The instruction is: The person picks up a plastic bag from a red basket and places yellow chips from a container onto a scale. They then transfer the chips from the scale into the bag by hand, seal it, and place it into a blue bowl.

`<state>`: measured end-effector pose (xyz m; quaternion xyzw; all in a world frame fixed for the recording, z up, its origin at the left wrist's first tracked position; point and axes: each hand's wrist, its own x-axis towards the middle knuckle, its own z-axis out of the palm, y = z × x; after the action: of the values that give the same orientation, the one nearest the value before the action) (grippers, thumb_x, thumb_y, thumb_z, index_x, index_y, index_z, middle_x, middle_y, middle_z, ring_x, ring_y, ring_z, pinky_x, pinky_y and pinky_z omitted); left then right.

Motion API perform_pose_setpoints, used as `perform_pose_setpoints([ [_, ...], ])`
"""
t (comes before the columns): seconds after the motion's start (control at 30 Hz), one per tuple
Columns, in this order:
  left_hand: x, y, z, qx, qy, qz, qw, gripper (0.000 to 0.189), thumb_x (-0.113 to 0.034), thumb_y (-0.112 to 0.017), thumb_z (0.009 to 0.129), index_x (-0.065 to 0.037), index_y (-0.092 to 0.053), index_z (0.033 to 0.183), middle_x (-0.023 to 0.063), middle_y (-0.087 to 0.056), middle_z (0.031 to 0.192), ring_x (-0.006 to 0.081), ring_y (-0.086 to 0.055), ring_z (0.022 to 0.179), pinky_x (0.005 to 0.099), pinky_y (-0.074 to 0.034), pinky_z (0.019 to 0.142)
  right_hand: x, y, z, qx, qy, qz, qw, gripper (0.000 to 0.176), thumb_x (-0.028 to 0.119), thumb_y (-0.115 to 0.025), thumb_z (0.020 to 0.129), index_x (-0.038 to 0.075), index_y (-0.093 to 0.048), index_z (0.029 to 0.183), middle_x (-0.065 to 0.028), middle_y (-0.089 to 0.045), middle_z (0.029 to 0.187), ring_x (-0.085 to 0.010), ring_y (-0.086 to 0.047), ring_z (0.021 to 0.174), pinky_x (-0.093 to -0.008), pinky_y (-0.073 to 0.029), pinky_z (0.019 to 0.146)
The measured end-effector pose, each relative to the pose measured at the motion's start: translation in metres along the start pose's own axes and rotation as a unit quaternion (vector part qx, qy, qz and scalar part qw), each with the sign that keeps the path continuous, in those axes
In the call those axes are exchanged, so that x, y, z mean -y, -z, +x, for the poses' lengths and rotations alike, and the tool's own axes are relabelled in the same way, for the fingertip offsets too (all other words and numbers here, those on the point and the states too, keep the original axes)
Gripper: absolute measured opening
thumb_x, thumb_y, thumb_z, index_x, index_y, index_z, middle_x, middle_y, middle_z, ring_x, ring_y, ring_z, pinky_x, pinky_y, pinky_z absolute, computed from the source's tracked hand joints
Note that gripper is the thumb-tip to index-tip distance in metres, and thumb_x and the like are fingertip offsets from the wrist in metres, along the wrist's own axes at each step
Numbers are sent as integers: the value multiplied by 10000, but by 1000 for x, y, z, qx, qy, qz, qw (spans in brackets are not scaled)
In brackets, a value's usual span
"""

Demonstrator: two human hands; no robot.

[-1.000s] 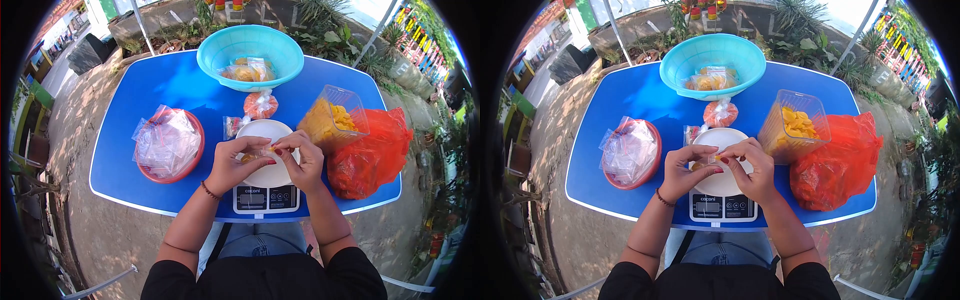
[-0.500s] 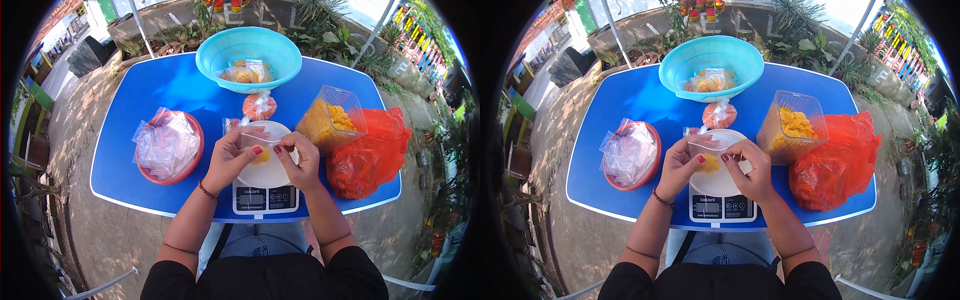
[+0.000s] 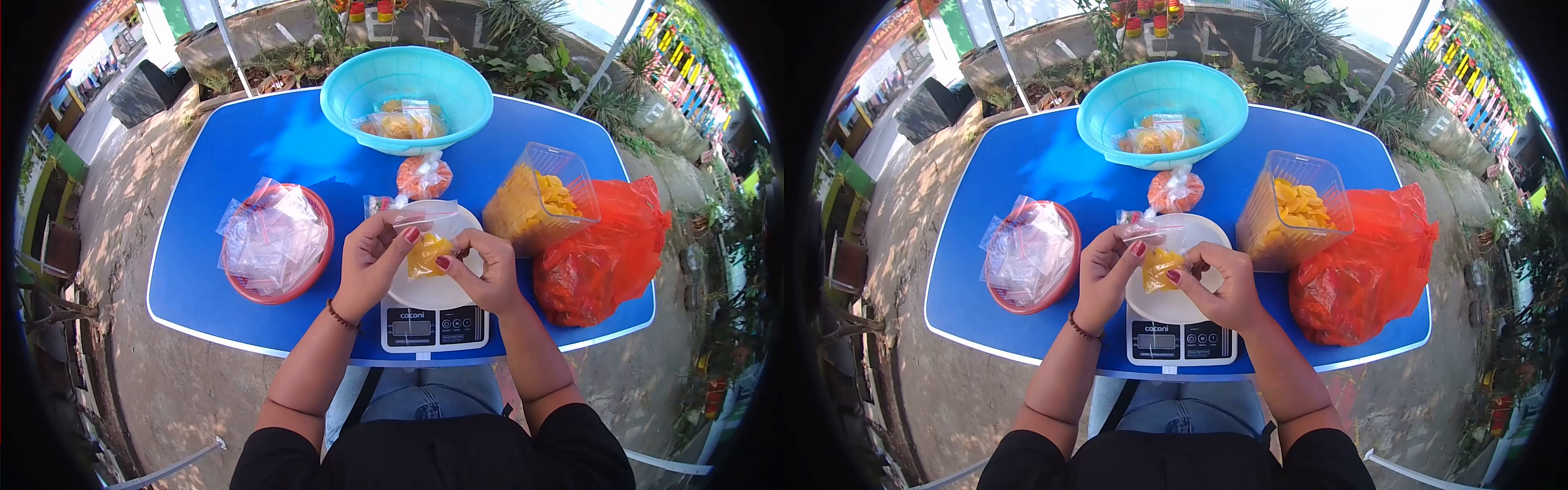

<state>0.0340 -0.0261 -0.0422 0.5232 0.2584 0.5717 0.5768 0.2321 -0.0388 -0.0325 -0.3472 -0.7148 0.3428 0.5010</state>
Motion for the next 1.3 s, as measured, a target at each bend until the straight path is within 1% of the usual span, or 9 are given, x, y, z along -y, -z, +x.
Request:
perform_pose_setpoints([
  [0.17,-3,6,-6,43,16,98,994,191,-114,-641,968,18,-645,1106,98,-730,984,107,-679,867,250,-538,785,-5,-4,0,-100,14,43,994,61,24,-670,874,-24,-648,905,-70,-634,818,-108,-549,709,-249,-443,669],
  [0.27,0,0,-4,24,-17,87,996,161,-112,-637,972,11,-653,1074,98,-733,969,108,-681,856,254,-539,782,-5,3,-3,-66,51,18,996,57,-11,-611,923,-50,-597,962,-93,-608,900,-119,-556,837,-241,-438,758],
  [0.37,2,0,-5,11,0,87,996,143,-109,-643,967,12,-657,1041,111,-729,977,122,-683,886,268,-539,800,-4,-2,1,-126,121,-40,984,47,-22,-662,858,-24,-639,899,-78,-639,808,-138,-558,687,-255,-452,636],
  [0.57,-1,-2,-1,15,-84,167,982,122,-79,-660,947,24,-679,1009,111,-722,987,143,-672,927,283,-527,821,-1,-1,0,-163,128,-45,977,42,-48,-635,846,-21,-620,875,-93,-644,794,-155,-574,677,-258,-461,622],
  [0.77,-1,1,-1,26,-128,243,961,83,-58,-666,930,12,-706,948,100,-726,947,149,-669,863,267,-510,776,3,3,4,-87,154,-79,981,41,-34,-652,798,-23,-620,822,-108,-632,776,-190,-578,666,-273,-467,613],
  [0.97,-5,-5,-3,19,-131,272,953,61,-48,-680,908,8,-699,920,103,-722,908,161,-666,829,273,-505,759,6,-1,1,-119,143,-94,978,28,-24,-641,768,-15,-620,784,-114,-629,757,-219,-589,668,-306,-473,615],
  [1.07,-7,-12,-4,11,-159,290,944,24,-26,-687,874,-10,-688,892,104,-719,892,178,-666,809,279,-503,747,7,1,3,-102,160,-98,977,54,-14,-653,734,-10,-618,776,-114,-623,746,-239,-592,665,-320,-473,613],
  [1.17,-8,-17,-5,51,-195,329,923,47,-17,-699,834,-33,-679,873,102,-716,901,197,-669,809,288,-504,743,2,-1,1,-62,168,-103,978,70,16,-646,773,-23,-596,803,-124,-608,758,-202,-567,664,-283,-448,622],
  [1.3,-6,-17,-4,50,-233,347,907,85,-6,-682,825,-41,-662,900,104,-710,927,221,-670,825,298,-505,753,4,-5,0,-96,177,-113,973,66,25,-650,757,-1,-603,796,-110,-613,747,-215,-572,659,-300,-450,617],
])
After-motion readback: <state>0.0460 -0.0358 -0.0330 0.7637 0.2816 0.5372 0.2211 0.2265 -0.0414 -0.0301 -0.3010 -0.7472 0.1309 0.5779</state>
